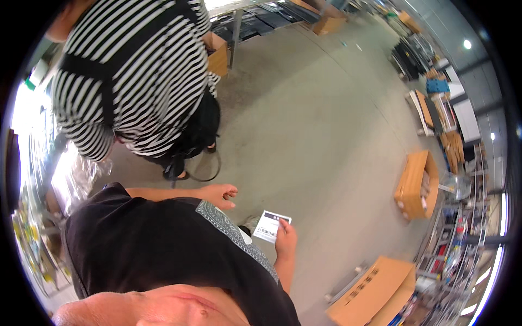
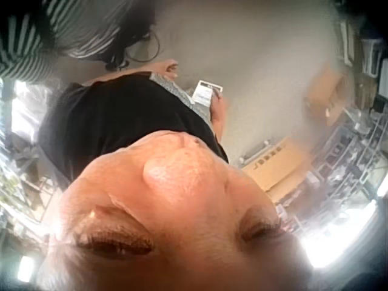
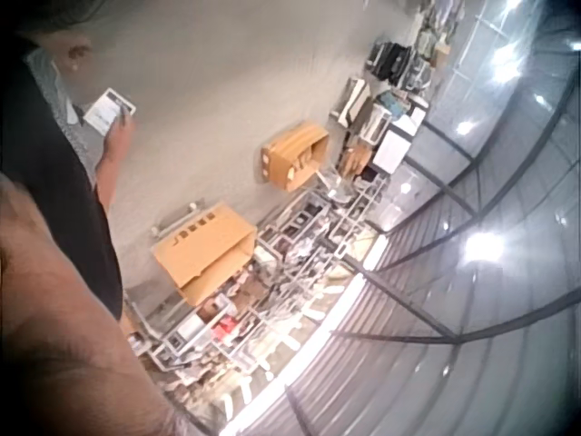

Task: The person sorts through shipping labels and documents, then selects a rolled item from a table. They place the item into a black plastic mailer, seal it, and affix a shipping label to the package.

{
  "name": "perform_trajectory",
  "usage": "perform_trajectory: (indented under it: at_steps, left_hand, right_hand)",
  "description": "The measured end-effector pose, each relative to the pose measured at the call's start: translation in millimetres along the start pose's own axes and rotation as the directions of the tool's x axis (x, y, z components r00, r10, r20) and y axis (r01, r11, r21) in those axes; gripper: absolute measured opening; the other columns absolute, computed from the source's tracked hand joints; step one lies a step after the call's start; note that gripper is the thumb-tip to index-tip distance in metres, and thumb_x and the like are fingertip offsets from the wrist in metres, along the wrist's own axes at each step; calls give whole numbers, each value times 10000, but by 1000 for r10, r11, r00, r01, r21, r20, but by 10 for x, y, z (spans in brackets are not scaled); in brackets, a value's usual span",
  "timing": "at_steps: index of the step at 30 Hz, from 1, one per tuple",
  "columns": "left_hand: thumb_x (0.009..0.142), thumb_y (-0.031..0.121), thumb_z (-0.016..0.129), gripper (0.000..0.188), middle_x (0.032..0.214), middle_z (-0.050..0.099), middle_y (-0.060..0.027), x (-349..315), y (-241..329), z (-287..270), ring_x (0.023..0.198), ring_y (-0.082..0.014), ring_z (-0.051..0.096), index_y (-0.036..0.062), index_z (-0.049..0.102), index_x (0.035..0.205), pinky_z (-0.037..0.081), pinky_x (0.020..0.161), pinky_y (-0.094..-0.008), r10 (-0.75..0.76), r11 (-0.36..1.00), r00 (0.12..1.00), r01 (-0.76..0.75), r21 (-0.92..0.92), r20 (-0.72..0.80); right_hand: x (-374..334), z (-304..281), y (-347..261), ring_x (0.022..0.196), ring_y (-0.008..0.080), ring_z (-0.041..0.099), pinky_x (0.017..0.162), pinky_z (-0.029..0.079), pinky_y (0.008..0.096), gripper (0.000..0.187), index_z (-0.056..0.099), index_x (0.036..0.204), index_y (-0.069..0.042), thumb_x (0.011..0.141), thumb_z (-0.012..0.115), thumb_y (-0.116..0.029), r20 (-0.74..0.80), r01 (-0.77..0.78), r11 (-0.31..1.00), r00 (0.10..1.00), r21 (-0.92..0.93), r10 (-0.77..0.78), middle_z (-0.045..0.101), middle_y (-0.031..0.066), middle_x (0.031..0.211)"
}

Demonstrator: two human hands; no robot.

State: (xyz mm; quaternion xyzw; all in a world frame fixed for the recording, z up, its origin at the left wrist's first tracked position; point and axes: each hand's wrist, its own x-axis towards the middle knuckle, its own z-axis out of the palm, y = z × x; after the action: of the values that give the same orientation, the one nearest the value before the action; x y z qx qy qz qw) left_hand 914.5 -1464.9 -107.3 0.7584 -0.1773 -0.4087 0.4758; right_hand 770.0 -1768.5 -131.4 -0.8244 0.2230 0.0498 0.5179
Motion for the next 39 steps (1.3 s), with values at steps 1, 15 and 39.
perform_trajectory:
  at_steps: [1,15,39]
  left_hand:
    - [848,321,701,644,1257,605,-165,195,114,-14,1143,-254,594,-15,459,1342,483,952,-367,-9,1000,1000,10,13,-28]
    - [894,306,640,544,1340,562,-167,2488,621,-1666,1218,-318,551,39,511,1351,426,1040,-387,-234,940,732,339,43,-640]
    - [918,282,537,430,1274,574,-231,8623,-1797,-8468,1218,-386,518,40,546,1272,446,989,-461,-586,652,442,755,-72,-679]
  right_hand:
    - [166,-159,94,1049,203,618,916,479,330,354,618,1220,14,871,571,-26,-8,22,1000,1000,4,-22,656,140,1150]
    - [4145,-785,-522,1000,155,613,864,500,294,521,476,1383,-30,874,571,26,222,1,991,975,132,-30,639,122,1144]
    - [12180,982,-2086,800,114,548,750,452,249,273,600,888,-24,720,397,46,300,-243,896,945,371,132,590,19,851]
